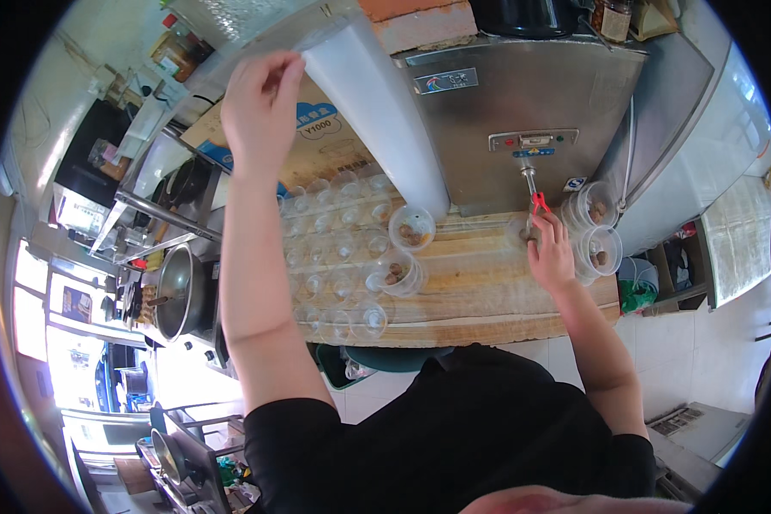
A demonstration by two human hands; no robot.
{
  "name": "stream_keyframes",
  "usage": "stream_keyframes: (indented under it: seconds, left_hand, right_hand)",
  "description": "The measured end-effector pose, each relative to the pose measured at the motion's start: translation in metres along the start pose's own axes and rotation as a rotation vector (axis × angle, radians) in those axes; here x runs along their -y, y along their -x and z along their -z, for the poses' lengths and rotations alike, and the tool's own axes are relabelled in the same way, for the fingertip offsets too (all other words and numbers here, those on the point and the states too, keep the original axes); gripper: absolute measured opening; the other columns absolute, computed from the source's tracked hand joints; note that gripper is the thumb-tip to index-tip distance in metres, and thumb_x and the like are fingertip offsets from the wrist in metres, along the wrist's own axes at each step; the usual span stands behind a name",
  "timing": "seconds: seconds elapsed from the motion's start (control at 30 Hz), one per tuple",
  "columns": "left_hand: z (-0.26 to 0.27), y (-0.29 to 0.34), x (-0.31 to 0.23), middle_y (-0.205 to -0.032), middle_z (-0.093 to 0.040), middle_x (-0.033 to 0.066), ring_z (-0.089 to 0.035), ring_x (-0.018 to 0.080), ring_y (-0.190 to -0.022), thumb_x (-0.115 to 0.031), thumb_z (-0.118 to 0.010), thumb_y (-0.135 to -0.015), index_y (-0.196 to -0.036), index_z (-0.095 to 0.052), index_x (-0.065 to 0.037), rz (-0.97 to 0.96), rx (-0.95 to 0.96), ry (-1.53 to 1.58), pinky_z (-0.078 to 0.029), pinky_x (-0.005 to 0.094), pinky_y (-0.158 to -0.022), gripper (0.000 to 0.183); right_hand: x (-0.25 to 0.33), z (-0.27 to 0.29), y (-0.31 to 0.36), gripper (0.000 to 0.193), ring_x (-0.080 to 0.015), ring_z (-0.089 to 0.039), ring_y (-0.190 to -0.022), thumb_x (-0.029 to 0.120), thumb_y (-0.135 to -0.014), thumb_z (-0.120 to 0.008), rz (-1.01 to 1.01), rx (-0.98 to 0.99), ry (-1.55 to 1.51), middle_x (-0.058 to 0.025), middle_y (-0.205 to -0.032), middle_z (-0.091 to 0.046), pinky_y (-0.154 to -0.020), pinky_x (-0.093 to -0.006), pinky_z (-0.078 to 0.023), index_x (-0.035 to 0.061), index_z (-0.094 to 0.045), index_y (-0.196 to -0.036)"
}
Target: The person assembles two takeaway bowls in a commercial kitchen. They scoop rice into bowls, add shredded egg and chopped greens, ladle stew over the top, and use scissors to cut the meat. The person also fills several small plastic cups with water from a dispenser. The finished bowls are placed on a counter.
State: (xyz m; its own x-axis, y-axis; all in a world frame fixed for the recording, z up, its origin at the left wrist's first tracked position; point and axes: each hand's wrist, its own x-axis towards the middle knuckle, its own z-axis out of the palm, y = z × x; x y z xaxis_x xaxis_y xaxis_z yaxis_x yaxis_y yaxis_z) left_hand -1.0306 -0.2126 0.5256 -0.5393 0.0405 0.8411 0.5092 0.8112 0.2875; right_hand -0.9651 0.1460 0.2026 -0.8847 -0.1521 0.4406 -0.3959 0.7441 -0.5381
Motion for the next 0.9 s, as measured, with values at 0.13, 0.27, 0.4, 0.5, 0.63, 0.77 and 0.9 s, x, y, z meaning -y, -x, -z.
stream_keyframes:
  seconds: [0.13,0.27,0.4,0.5,0.63,0.77,0.9]
  left_hand:
    - [0.000,-0.040,0.004,-0.098,-0.065,0.0068,-0.064,0.0246,-0.087,-0.025,-0.062,-0.092,-0.098,-0.071,-0.011,0.027,0.252,-0.309,-0.050,0.0351,-0.076,0.017]
    - [-0.008,-0.047,0.012,-0.101,-0.065,0.0081,-0.063,0.0294,-0.093,-0.028,-0.060,-0.093,-0.101,-0.071,-0.013,0.047,0.351,-0.368,-0.049,0.0384,-0.080,0.020]
    - [-0.011,-0.050,0.014,-0.103,-0.065,0.0092,-0.062,0.0295,-0.096,-0.027,-0.058,-0.094,-0.103,-0.070,-0.012,0.071,0.383,-0.354,-0.049,0.0387,-0.082,0.021]
    - [-0.011,-0.052,0.012,-0.105,-0.065,0.0097,-0.064,0.0302,-0.091,-0.027,-0.057,-0.095,-0.103,-0.068,-0.010,0.151,0.400,-0.318,-0.049,0.0379,-0.079,0.022]
    - [-0.011,-0.050,0.007,-0.103,-0.067,0.0117,-0.068,0.0262,-0.085,-0.024,-0.056,-0.096,-0.104,-0.066,-0.009,0.281,0.370,-0.182,-0.050,0.0359,-0.075,0.020]
    - [-0.006,-0.040,0.005,-0.099,-0.069,0.0120,-0.069,0.0185,-0.086,-0.021,-0.057,-0.097,-0.105,-0.066,-0.008,0.242,0.219,-0.140,-0.051,0.0320,-0.077,0.018]
    - [0.015,-0.003,0.006,-0.099,-0.071,0.0083,-0.067,0.0122,-0.091,-0.016,-0.060,-0.096,-0.105,-0.065,-0.003,0.133,-0.009,0.120,-0.051,0.0266,-0.083,0.017]
  right_hand:
    - [0.000,-0.001,0.002,0.052,-0.0386,-0.053,-0.111,0.003,-0.079,-0.065,0.047,-0.061,0.011,-0.0153,-0.131,-0.049,-0.089,-0.0471,-0.049,0.0083,-0.046,-0.127]
    - [0.000,0.000,0.002,0.053,-0.0388,-0.054,-0.111,0.003,-0.079,-0.065,0.033,-0.042,0.006,-0.0157,-0.132,-0.049,-0.089,-0.0466,-0.050,0.0089,-0.046,-0.128]
    - [0.002,0.003,0.003,0.052,-0.0389,-0.055,-0.113,0.004,-0.079,-0.064,0.020,-0.029,-0.008,-0.0163,-0.132,-0.049,-0.089,-0.0461,-0.050,0.0089,-0.046,-0.128]
    - [0.004,0.005,0.003,0.052,-0.0387,-0.055,-0.113,0.004,-0.079,-0.064,0.020,-0.019,-0.023,-0.0165,-0.132,-0.049,-0.089,-0.0457,-0.050,0.0085,-0.047,-0.128]
    - [0.005,0.005,0.002,0.052,-0.0384,-0.055,-0.113,0.004,-0.079,-0.065,0.000,-0.012,-0.029,-0.0165,-0.132,-0.048,-0.088,-0.0453,-0.051,0.0080,-0.046,-0.127]
    - [0.005,0.002,0.004,0.051,-0.0385,-0.055,-0.112,0.004,-0.079,-0.064,0.034,-0.056,-0.028,-0.0165,-0.131,-0.049,-0.088,-0.0449,-0.051,0.0078,-0.047,-0.127]
    - [0.005,0.004,0.005,0.048,-0.0379,-0.057,-0.110,0.004,-0.080,-0.063,-0.019,-0.032,-0.048,-0.0151,-0.130,-0.050,-0.086,-0.0447,-0.052,0.0091,-0.051,-0.126]
